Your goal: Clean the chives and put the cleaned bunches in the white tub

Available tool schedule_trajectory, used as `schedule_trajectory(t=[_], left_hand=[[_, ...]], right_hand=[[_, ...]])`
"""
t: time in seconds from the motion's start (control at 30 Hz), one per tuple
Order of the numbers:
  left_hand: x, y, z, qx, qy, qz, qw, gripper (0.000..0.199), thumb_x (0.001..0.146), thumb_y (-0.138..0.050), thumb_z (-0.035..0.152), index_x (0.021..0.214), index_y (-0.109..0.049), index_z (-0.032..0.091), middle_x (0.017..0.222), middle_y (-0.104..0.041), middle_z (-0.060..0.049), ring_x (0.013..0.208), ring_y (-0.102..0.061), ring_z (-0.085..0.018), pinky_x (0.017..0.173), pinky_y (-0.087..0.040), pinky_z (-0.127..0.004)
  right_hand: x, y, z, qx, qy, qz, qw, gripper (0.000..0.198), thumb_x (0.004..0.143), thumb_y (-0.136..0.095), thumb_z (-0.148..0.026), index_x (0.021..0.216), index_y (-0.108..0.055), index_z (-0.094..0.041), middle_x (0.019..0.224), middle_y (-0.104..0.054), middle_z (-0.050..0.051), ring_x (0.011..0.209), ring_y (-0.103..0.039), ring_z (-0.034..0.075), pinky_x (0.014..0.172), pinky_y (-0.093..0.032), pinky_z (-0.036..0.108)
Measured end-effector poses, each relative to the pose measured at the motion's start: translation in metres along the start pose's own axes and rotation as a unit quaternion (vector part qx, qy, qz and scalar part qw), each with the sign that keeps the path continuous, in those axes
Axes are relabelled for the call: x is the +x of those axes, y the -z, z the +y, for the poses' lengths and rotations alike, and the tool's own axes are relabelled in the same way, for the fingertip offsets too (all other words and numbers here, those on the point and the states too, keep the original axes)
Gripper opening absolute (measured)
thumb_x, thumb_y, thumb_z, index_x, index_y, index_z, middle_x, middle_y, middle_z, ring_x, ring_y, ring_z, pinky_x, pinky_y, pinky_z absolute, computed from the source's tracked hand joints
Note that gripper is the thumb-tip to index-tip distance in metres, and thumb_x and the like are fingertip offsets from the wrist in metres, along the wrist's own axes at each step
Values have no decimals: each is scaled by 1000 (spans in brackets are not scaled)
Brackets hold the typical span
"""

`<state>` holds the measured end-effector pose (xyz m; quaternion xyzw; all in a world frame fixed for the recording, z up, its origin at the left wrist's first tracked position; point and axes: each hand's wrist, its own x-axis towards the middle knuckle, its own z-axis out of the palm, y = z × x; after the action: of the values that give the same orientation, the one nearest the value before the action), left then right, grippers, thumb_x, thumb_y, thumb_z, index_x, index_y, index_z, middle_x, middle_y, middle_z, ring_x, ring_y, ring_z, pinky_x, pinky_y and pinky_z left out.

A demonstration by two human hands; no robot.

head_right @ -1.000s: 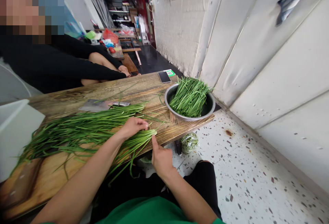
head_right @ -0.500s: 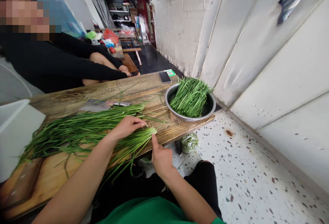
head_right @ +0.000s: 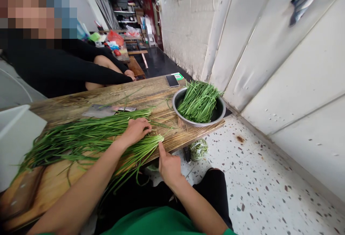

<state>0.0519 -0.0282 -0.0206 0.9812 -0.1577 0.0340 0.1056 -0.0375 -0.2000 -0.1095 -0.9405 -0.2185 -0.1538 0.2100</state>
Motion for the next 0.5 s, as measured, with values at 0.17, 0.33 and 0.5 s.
schedule_trajectory(t=[0.17,0.33,0.5], left_hand=[[0,-10,6,-167,77,-42,982,20,71,-52,33,76,-66,20,75,-66,-1,74,-55,-16,73,-35,-28],[2,-26,0,-260,123,-38,957,22,66,-54,35,70,-67,18,71,-66,-1,69,-57,-17,67,-39,-26],[3,-28,-4,-360,121,-35,925,24,65,-54,33,66,-65,13,62,-64,-3,56,-54,-13,57,-41,-23]], right_hand=[[0,2,-1,9,-2,-10,1000,51,81,-36,-14,132,-32,-9,75,-67,5,61,-61,12,57,-42,18],[0,5,-2,0,-8,-23,1000,51,81,-37,-14,132,-32,-10,74,-67,5,60,-61,12,57,-42,19],[1,5,-3,-12,-11,-30,999,52,79,-38,-13,131,-33,-10,74,-67,5,59,-60,12,56,-43,19]])
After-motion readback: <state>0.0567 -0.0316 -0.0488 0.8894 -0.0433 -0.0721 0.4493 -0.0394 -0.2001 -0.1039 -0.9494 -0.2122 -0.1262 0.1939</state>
